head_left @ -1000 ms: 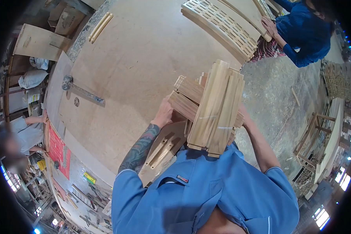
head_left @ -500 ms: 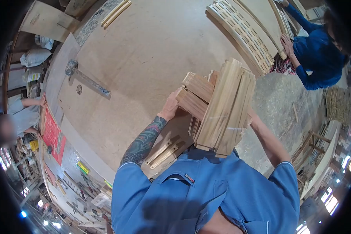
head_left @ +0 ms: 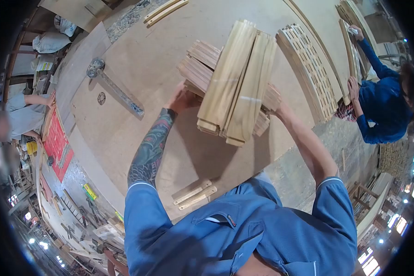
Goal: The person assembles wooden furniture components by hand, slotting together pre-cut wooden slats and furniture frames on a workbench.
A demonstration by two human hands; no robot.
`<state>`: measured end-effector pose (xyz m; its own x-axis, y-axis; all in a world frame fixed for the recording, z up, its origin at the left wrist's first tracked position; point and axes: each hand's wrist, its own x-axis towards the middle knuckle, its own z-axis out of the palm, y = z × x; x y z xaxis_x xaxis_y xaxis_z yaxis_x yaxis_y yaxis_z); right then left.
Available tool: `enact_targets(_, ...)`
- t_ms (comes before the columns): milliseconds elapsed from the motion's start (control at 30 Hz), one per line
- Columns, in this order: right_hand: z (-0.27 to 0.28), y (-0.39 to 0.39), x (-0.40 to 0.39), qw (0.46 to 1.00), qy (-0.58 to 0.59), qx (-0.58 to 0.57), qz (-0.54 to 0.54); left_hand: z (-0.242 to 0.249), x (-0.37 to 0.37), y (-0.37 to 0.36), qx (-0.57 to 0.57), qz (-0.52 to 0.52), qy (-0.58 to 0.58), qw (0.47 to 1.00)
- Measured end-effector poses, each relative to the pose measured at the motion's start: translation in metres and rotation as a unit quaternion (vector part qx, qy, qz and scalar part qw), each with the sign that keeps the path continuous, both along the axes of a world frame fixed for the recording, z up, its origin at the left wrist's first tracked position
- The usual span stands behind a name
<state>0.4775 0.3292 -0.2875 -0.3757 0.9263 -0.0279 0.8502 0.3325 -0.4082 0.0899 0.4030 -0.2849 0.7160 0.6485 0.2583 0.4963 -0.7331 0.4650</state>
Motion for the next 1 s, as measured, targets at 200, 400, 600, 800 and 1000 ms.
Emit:
enact_targets(200, -0.024, 0.063, -0.013, 0.984, 0.174, -0.022, -0.014, 0.063, -0.022, 0.058, -0.025, 0.002, 0.059, 0.998)
enact_targets(400, 0.064, 0.085, -0.055, 0.68, 0.568, -0.358, -0.294, -0.004, -0.044, 0.08, 0.231, 0.019, -0.018, 0.973)
enact_targets(600, 0.003, 0.086, -0.006, 0.871, 0.41, -0.144, -0.229, 0.034, -0.059, 0.05, 0.023, 0.155, -0.061, 0.986)
enact_targets(800, 0.248, 0.01, -0.069, 0.894, 0.31, 0.029, -0.324, 0.227, -0.007, 0.001, -0.311, 0.392, -0.193, 0.844)
enact_targets(1000, 0.259, 0.034, -0.151, 0.945, 0.171, -0.092, -0.261, 0.201, 0.054, 0.004, -0.186, 0.41, -0.163, 0.878)
